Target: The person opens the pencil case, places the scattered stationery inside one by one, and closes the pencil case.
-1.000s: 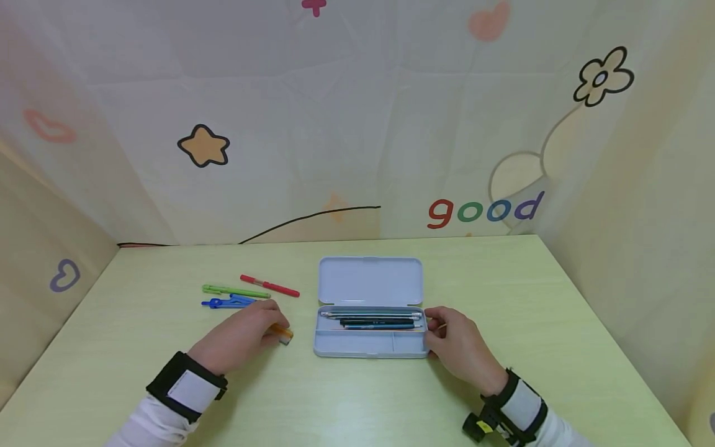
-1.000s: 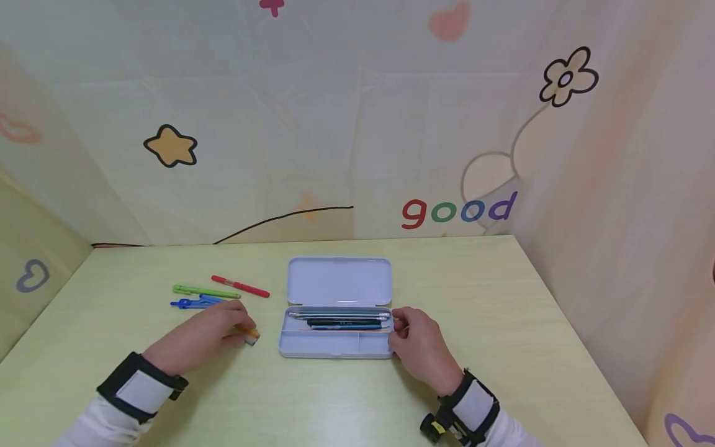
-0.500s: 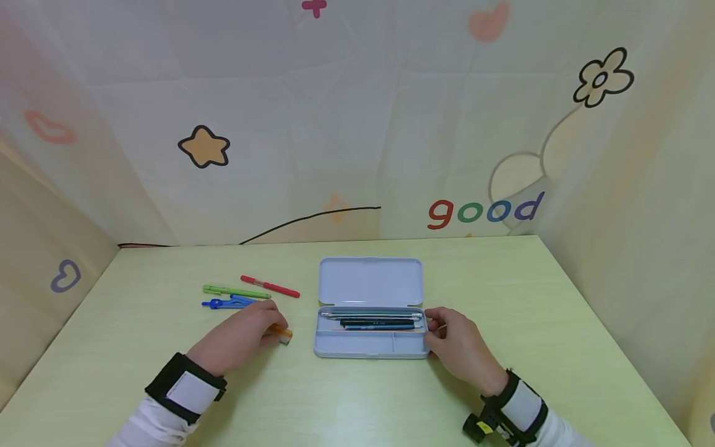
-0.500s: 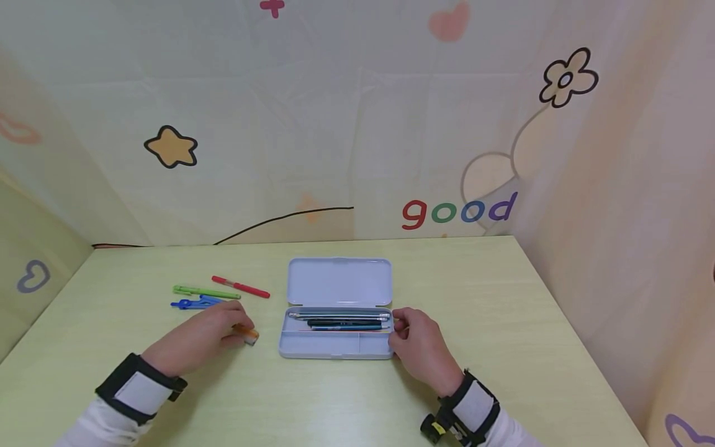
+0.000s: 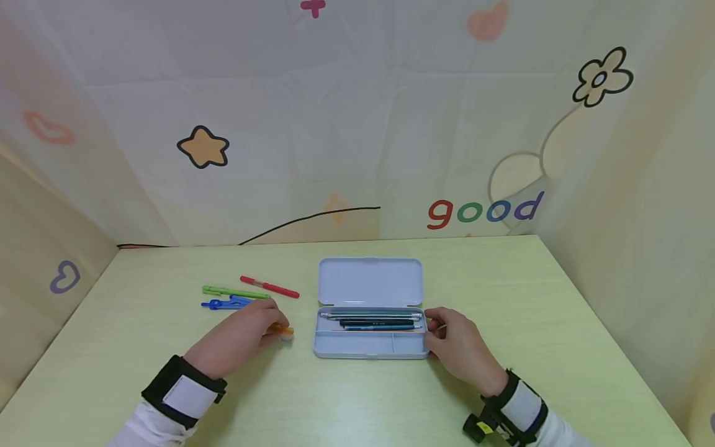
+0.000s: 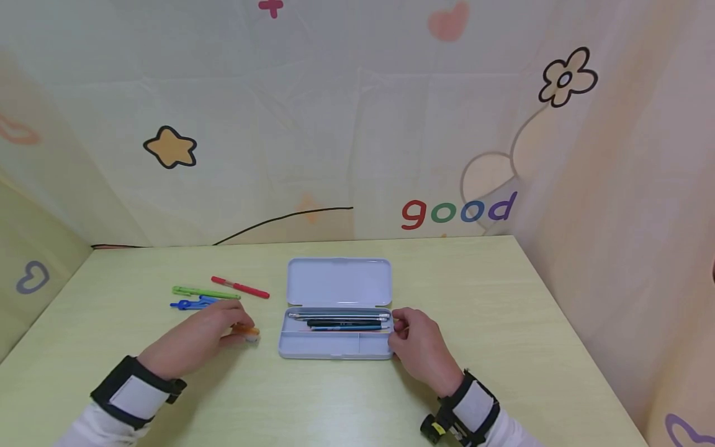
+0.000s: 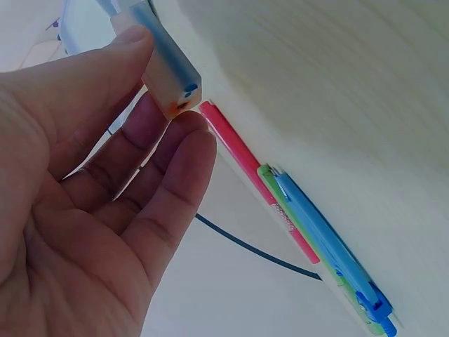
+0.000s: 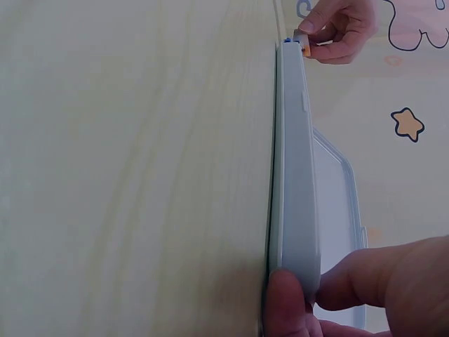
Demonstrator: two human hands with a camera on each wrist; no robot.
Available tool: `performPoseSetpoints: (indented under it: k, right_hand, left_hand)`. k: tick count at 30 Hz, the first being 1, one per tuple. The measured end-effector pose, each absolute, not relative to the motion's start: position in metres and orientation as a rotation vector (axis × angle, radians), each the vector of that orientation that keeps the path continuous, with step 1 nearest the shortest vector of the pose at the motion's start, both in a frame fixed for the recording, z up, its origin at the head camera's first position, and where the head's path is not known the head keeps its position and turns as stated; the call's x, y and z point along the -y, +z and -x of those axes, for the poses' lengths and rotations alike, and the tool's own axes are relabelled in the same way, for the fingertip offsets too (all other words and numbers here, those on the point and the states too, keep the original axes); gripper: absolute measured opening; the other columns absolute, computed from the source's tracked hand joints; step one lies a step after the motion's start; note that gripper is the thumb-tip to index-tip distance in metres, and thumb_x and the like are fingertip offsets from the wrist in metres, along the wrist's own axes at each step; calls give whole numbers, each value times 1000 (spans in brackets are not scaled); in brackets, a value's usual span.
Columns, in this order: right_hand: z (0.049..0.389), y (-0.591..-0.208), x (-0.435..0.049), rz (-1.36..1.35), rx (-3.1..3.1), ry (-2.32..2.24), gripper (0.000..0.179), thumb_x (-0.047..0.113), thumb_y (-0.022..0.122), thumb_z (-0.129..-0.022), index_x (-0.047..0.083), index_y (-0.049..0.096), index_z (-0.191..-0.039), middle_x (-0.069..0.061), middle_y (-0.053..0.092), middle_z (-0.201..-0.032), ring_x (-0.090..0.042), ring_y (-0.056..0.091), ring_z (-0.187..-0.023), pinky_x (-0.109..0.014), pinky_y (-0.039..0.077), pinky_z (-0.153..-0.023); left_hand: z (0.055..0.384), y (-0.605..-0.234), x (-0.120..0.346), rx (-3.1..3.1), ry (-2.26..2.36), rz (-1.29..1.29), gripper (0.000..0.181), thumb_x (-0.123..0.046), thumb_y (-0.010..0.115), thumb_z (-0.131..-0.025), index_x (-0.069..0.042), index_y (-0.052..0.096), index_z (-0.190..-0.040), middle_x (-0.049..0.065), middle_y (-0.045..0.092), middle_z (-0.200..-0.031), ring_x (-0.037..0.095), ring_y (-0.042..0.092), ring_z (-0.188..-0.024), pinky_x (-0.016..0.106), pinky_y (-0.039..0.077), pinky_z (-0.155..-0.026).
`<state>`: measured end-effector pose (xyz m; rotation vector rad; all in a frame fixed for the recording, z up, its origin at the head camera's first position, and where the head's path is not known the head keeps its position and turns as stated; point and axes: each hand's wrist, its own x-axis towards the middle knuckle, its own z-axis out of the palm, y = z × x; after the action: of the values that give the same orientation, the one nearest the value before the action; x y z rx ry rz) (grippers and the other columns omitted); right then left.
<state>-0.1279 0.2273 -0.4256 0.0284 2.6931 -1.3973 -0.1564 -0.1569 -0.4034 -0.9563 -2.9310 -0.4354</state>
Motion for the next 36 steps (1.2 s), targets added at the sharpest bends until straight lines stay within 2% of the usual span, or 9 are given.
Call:
performPoseSetpoints:
  k: [15, 29, 36]
  right_hand:
    - [127, -426, -227, -48, -2682, -1395, 39, -7, 64, -95, -9, 61, -134, -12, 61, -101, -22, 60, -83, -28, 59, -63]
    - [128, -426, -228, -43, -2683, -1391, 40, -5, 64, -96, -9, 60, -135, -12, 61, -102, -22, 60, -84, -28, 59, -64]
    - [128, -426, -228, -16, -2684, -1387, 40, -5, 65, -96, -10, 60, -135, -12, 61, -102, -21, 60, -84, -28, 59, -63]
  left_hand:
    - [151, -395, 149, 2908, -525, 988, 17, -16, 88, -88, -12, 80, -102, -8, 63, -92, 8, 63, -84, 25, 59, -79]
    - [147, -389, 140, 2880, -526, 987, 16, -14, 87, -89, -11, 80, -103, -6, 64, -94, 12, 64, -87, 25, 59, -80]
    - [146, -384, 132, 2891, -491, 972, 17, -15, 87, -90, -10, 80, -105, -3, 67, -99, 14, 66, -94, 30, 60, -85]
